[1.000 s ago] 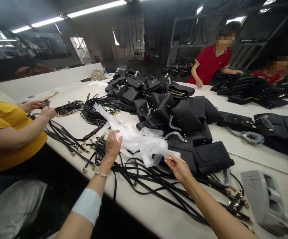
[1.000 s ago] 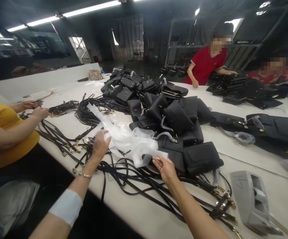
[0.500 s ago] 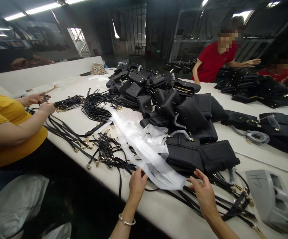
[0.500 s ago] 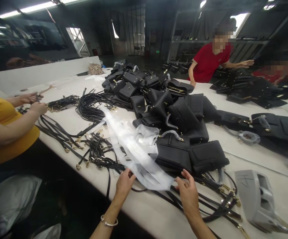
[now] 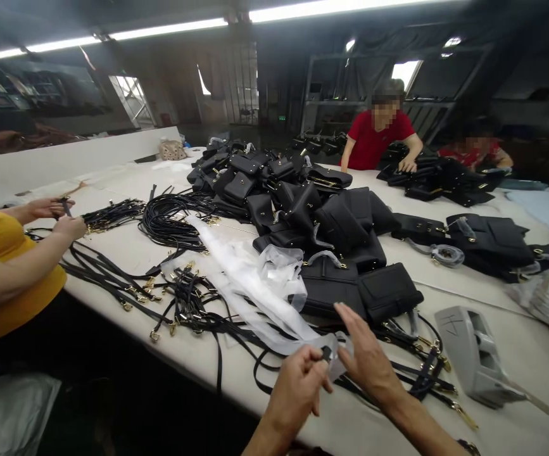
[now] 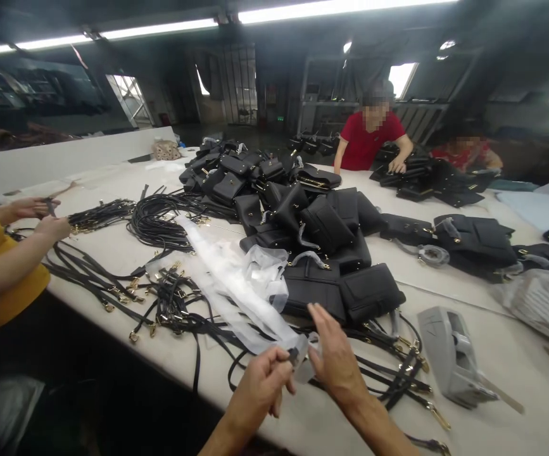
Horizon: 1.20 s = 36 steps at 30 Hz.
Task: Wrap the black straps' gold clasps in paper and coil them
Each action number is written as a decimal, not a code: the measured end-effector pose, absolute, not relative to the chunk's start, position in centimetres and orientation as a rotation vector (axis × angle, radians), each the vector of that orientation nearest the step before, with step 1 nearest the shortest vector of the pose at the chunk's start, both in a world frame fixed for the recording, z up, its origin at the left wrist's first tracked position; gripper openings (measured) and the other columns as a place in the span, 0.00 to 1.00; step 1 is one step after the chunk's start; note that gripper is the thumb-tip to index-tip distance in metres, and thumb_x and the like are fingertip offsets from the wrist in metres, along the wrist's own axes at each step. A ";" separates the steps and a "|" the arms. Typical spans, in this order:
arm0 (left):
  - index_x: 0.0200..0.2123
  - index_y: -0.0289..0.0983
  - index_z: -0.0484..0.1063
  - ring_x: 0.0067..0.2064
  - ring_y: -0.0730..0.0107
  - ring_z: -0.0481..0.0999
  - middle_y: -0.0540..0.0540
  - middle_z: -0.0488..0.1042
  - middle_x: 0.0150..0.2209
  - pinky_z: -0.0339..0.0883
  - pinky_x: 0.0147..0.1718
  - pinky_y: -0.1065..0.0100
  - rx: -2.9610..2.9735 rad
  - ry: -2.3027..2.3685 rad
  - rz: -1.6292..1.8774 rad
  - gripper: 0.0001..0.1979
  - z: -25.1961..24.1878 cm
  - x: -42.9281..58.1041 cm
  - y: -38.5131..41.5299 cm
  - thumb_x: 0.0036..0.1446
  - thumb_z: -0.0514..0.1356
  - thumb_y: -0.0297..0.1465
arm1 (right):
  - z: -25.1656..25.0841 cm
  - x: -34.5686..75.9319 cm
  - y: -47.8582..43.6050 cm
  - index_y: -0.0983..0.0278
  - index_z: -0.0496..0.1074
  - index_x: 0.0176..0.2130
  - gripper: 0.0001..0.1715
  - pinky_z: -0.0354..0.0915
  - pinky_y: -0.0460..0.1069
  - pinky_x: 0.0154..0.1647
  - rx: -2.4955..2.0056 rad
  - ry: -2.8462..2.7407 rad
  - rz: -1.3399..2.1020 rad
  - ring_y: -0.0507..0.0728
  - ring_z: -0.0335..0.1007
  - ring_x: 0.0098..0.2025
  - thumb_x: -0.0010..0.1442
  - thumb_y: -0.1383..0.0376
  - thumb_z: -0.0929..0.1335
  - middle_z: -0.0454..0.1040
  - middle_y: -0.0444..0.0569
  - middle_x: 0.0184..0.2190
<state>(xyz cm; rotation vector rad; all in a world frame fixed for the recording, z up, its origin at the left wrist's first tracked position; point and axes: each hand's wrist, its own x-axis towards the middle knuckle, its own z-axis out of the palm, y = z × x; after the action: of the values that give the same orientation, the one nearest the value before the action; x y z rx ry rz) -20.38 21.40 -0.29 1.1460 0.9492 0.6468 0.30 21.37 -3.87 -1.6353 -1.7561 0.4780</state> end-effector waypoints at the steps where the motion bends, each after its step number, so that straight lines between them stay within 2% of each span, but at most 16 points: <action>1: 0.39 0.35 0.70 0.15 0.82 0.57 0.50 0.75 0.28 0.46 0.16 0.74 0.978 0.931 0.722 0.16 -0.5 -20.4 22.0 0.59 0.56 0.43 | -3.4 1.2 21.4 0.62 0.58 0.66 0.41 0.45 0.63 0.71 -1.739 -1.573 0.499 0.64 0.48 0.69 0.55 0.67 0.66 0.55 0.55 0.68; 3: 0.41 0.34 0.70 0.16 0.84 0.58 0.47 0.76 0.33 0.45 0.15 0.75 0.716 0.929 0.881 0.20 -1.1 -20.2 23.3 0.56 0.59 0.46 | -2.6 2.3 20.9 0.65 0.68 0.58 0.32 0.50 0.62 0.68 -1.857 -1.316 0.618 0.68 0.57 0.64 0.54 0.61 0.69 0.64 0.58 0.62; 5: 0.45 0.34 0.70 0.18 0.84 0.61 0.45 0.76 0.38 0.48 0.15 0.77 0.571 0.937 0.928 0.23 -1.7 -19.7 24.1 0.52 0.62 0.44 | -2.2 1.6 19.6 0.66 0.78 0.41 0.21 0.65 0.62 0.54 -1.898 -1.220 0.805 0.68 0.72 0.48 0.57 0.53 0.69 0.77 0.58 0.43; 7: 0.52 0.34 0.68 0.18 0.82 0.64 0.43 0.76 0.39 0.50 0.14 0.76 0.604 0.904 0.809 0.27 -2.3 -18.8 23.9 0.51 0.62 0.43 | -2.1 -0.4 18.3 0.66 0.76 0.27 0.32 0.71 0.55 0.35 -1.879 -1.176 1.018 0.62 0.74 0.29 0.62 0.44 0.62 0.75 0.52 0.23; 8: 0.55 0.34 0.67 0.17 0.80 0.64 0.43 0.76 0.38 0.51 0.13 0.75 0.696 0.881 0.735 0.29 -2.5 -18.4 23.5 0.52 0.61 0.42 | -2.1 -1.7 17.8 0.66 0.76 0.26 0.37 0.70 0.53 0.30 -1.816 -1.114 1.160 0.59 0.73 0.25 0.63 0.41 0.59 0.74 0.51 0.20; 10: 0.59 0.35 0.65 0.18 0.76 0.66 0.43 0.77 0.36 0.56 0.15 0.73 0.970 0.832 0.634 0.30 -2.8 -17.6 22.4 0.53 0.60 0.38 | -1.8 -3.7 17.5 0.66 0.77 0.31 0.35 0.71 0.50 0.31 -1.537 -0.817 1.489 0.57 0.74 0.27 0.62 0.39 0.61 0.75 0.49 0.22; 12: 0.61 0.38 0.65 0.21 0.73 0.68 0.43 0.78 0.39 0.63 0.19 0.71 1.237 0.798 0.615 0.30 -2.9 -17.1 21.3 0.54 0.59 0.33 | -1.3 -4.4 18.2 0.67 0.77 0.38 0.26 0.72 0.49 0.41 -1.237 -0.400 1.684 0.58 0.78 0.36 0.58 0.46 0.70 0.80 0.51 0.30; 15: 0.64 0.41 0.62 0.24 0.72 0.71 0.42 0.77 0.44 0.69 0.27 0.70 1.454 0.756 0.585 0.32 -2.8 -17.2 20.6 0.54 0.56 0.26 | -0.6 -3.6 19.6 0.70 0.76 0.43 0.20 0.72 0.48 0.44 -1.087 -0.001 1.675 0.59 0.79 0.44 0.57 0.57 0.75 0.81 0.56 0.39; 18: 0.63 0.43 0.63 0.26 0.74 0.74 0.44 0.77 0.45 0.70 0.31 0.70 1.533 0.661 0.461 0.33 -2.9 -18.1 20.6 0.53 0.53 0.21 | -0.6 -2.2 20.2 0.70 0.74 0.44 0.15 0.74 0.47 0.36 -1.042 0.126 1.610 0.54 0.79 0.32 0.64 0.60 0.70 0.81 0.51 0.34; 20: 0.61 0.44 0.64 0.27 0.74 0.75 0.46 0.78 0.45 0.69 0.31 0.71 1.555 0.559 0.357 0.33 -3.1 -18.9 20.5 0.51 0.53 0.19 | -0.8 -1.4 19.8 0.68 0.73 0.44 0.12 0.72 0.44 0.29 -1.021 0.149 1.557 0.48 0.73 0.24 0.65 0.61 0.69 0.78 0.45 0.28; 22: 0.60 0.46 0.66 0.33 0.70 0.78 0.47 0.79 0.46 0.70 0.34 0.71 1.562 0.445 0.259 0.32 -3.4 -19.7 20.3 0.51 0.56 0.20 | -0.8 -0.7 18.9 0.67 0.73 0.43 0.12 0.62 0.38 0.18 -1.013 0.133 1.500 0.43 0.62 0.17 0.63 0.61 0.72 0.71 0.38 0.23; 24: 0.55 0.46 0.72 0.41 0.64 0.80 0.48 0.80 0.46 0.70 0.41 0.70 1.590 0.362 0.232 0.25 -3.7 -20.2 20.5 0.53 0.60 0.23 | -0.6 0.3 17.7 0.67 0.73 0.43 0.17 0.48 0.37 0.11 -1.016 0.099 1.462 0.41 0.50 0.13 0.57 0.61 0.75 0.64 0.35 0.19; 27: 0.46 0.44 0.78 0.48 0.62 0.78 0.47 0.80 0.46 0.68 0.50 0.67 1.813 0.532 0.388 0.13 -4.8 -19.4 22.1 0.58 0.62 0.27 | -0.3 1.8 15.6 0.67 0.73 0.43 0.22 0.39 0.37 0.11 -1.133 -0.054 1.486 0.40 0.41 0.13 0.54 0.57 0.77 0.58 0.33 0.17; 30: 0.49 0.40 0.75 0.52 0.58 0.75 0.42 0.78 0.49 0.66 0.54 0.58 2.100 0.910 0.525 0.14 -6.6 -16.2 25.1 0.62 0.56 0.24 | -0.4 2.8 13.8 0.66 0.73 0.43 0.24 0.37 0.37 0.12 -1.304 -0.204 1.513 0.40 0.37 0.14 0.56 0.52 0.75 0.58 0.34 0.17; 33: 0.49 0.37 0.74 0.56 0.52 0.71 0.39 0.75 0.52 0.62 0.56 0.52 2.200 0.945 0.489 0.16 -8.8 -12.0 27.5 0.58 0.59 0.21 | -0.5 3.2 12.5 0.65 0.72 0.43 0.25 0.35 0.38 0.13 -1.378 -0.241 1.493 0.41 0.35 0.15 0.56 0.49 0.74 0.57 0.33 0.17; 36: 0.37 0.35 0.76 0.51 0.54 0.74 0.42 0.78 0.43 0.64 0.53 0.51 2.248 0.909 0.406 0.08 -10.4 -8.8 28.3 0.53 0.65 0.21 | -0.2 3.7 11.3 0.65 0.72 0.43 0.27 0.35 0.38 0.13 -1.406 -0.256 1.461 0.41 0.36 0.15 0.55 0.48 0.73 0.58 0.34 0.17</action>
<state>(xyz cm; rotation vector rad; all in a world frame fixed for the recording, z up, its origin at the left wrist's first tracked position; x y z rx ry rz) -8.80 28.28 -10.37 2.2485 0.9092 0.4056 3.66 11.31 -0.18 -1.4057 -0.2559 1.4607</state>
